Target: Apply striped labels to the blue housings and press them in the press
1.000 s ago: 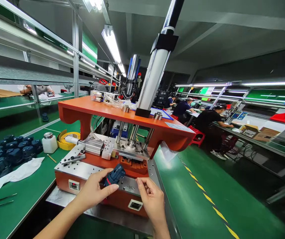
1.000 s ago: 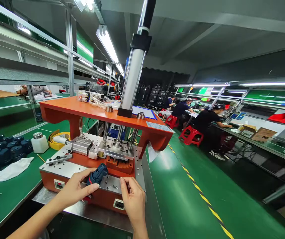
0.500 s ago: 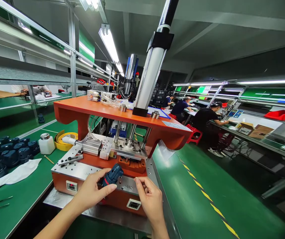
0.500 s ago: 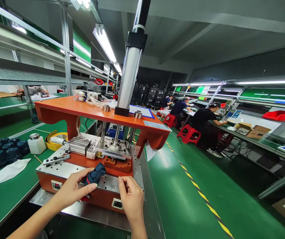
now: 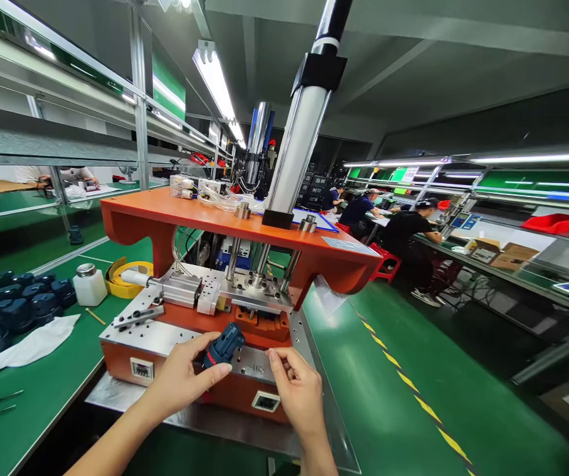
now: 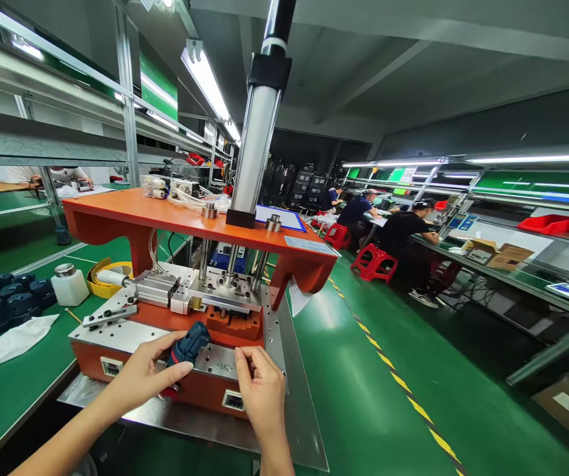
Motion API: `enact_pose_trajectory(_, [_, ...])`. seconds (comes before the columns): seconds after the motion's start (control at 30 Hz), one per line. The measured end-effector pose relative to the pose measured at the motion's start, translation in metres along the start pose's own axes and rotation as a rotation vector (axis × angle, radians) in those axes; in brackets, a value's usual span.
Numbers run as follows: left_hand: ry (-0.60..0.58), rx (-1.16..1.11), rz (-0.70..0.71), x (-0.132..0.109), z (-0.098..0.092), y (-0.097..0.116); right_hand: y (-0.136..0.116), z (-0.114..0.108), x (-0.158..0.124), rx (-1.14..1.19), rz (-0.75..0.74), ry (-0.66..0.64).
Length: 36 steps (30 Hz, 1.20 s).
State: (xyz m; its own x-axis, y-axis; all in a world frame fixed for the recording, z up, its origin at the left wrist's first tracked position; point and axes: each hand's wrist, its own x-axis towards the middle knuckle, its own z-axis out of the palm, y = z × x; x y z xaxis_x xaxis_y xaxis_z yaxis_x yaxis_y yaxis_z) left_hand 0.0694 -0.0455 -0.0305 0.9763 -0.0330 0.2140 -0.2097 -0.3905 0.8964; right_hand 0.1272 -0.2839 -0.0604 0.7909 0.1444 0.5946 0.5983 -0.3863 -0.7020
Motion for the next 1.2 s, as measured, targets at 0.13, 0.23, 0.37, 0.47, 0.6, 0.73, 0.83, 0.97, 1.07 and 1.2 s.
enact_pose_trajectory(0.13, [-0.017, 0.015, -0.001, 0.001, -0.001, -0.002, -0.007, -0.008, 0.012, 0.039, -0.01, 0.032])
enact_pose_trajectory(0.23, [-0.022, 0.054, -0.001, 0.003, -0.001, -0.004, -0.015, -0.016, 0.043, -0.182, -0.176, 0.051])
enact_pose_trajectory(0.37, [-0.042, 0.089, -0.005, 0.003, -0.005, -0.001, -0.014, -0.013, 0.102, -0.462, -0.209, -0.254])
enact_pose_trajectory(0.47, [-0.026, 0.168, 0.088, 0.006, -0.017, 0.009, -0.008, -0.005, 0.132, -0.449, -0.203, -0.369])
enact_pose_trajectory(0.6, [-0.031, 0.368, 0.247, 0.026, -0.031, 0.029, -0.011, -0.011, 0.126, -0.406, -0.184, -0.251])
enact_pose_trajectory(0.73, [-0.057, 0.476, 0.267, 0.068, -0.026, 0.048, -0.023, -0.038, 0.074, -0.19, -0.216, 0.157])
enact_pose_trajectory(0.83, [-0.133, 0.596, 0.265, 0.103, -0.012, 0.058, -0.023, -0.06, 0.027, -0.12, -0.203, 0.351])
enact_pose_trajectory(0.97, [-0.235, 0.686, 0.243, 0.133, 0.009, 0.059, -0.001, -0.08, -0.018, -0.142, -0.005, 0.43])
enact_pose_trajectory(1.07, [-0.287, 0.693, 0.263, 0.136, 0.023, 0.052, 0.022, -0.085, -0.031, -0.103, 0.15, 0.476])
enact_pose_trajectory(1.2, [-0.185, 0.728, 0.378, 0.114, 0.007, 0.037, 0.048, -0.084, -0.039, 0.054, 0.296, 0.444])
